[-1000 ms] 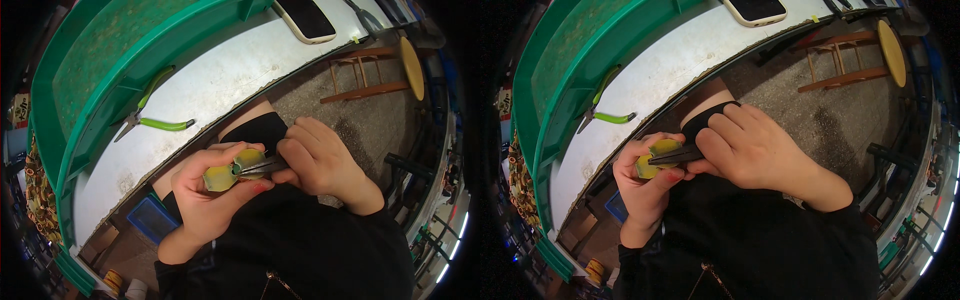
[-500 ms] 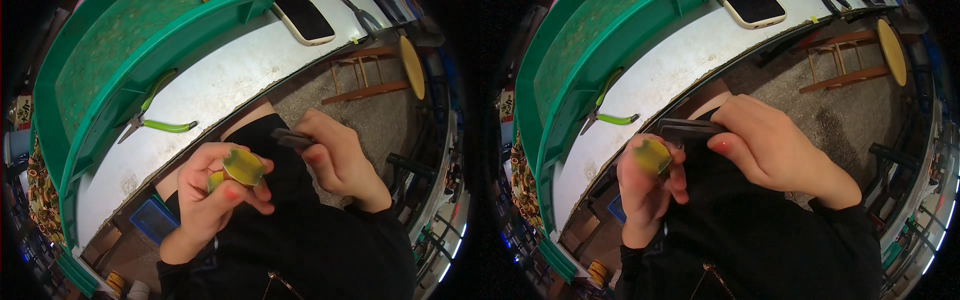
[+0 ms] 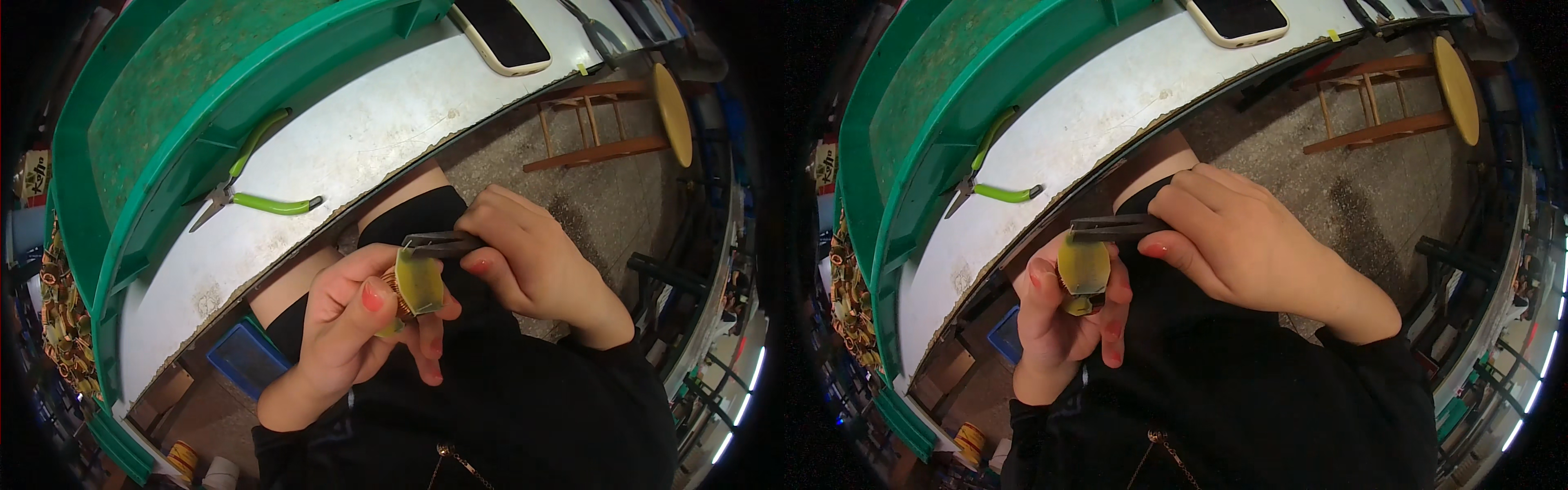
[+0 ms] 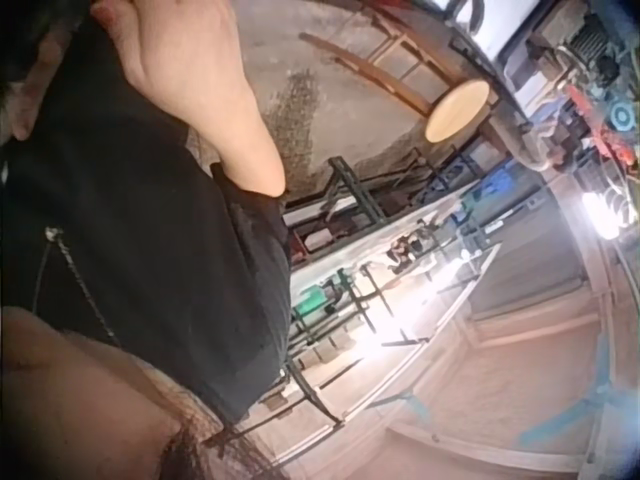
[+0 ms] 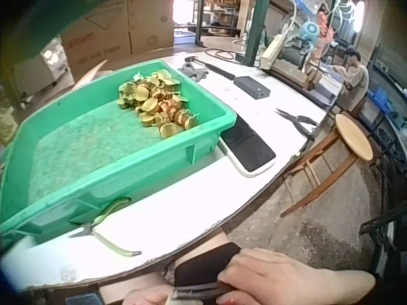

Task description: Trimming and sorting small gold-colored metal components at a workbench using nippers.

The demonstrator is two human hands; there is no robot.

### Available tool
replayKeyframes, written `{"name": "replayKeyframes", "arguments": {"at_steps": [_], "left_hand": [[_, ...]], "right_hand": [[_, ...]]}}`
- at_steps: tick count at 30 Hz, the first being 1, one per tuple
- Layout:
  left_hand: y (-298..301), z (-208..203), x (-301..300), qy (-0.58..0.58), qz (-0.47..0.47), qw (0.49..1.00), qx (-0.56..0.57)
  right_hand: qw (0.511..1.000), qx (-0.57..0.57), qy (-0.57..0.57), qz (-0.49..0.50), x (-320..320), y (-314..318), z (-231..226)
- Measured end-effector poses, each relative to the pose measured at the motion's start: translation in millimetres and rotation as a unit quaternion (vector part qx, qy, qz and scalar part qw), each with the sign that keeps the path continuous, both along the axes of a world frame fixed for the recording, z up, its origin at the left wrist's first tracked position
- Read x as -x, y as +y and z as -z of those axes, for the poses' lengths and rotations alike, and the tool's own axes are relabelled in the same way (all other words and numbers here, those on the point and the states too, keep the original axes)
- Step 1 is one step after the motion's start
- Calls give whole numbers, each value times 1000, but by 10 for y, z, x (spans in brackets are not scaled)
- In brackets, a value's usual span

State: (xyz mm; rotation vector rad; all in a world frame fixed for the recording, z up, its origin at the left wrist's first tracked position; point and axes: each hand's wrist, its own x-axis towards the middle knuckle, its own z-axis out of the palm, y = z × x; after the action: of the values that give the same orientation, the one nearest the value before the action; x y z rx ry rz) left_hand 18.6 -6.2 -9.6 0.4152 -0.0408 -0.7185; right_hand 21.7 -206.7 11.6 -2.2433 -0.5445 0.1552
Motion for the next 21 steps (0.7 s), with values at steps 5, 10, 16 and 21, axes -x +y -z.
{"name": "replayKeyframes", "arguments": {"at_steps": [5,10,16,21], "left_hand": [[16,10,-3,6,14,1000,-1],[12,14,5,-13,15,1000,-10],[-22,-49,17,63,19,998,22],[-149,-161,29,4,-168,971,-173]], "right_hand": [[1000,11,-23,-1,-1,25,8],[998,25,-53,1,20,27,19],[994,54,-97,8,32,4,52],[994,77,-79,10,37,7,55]]}}
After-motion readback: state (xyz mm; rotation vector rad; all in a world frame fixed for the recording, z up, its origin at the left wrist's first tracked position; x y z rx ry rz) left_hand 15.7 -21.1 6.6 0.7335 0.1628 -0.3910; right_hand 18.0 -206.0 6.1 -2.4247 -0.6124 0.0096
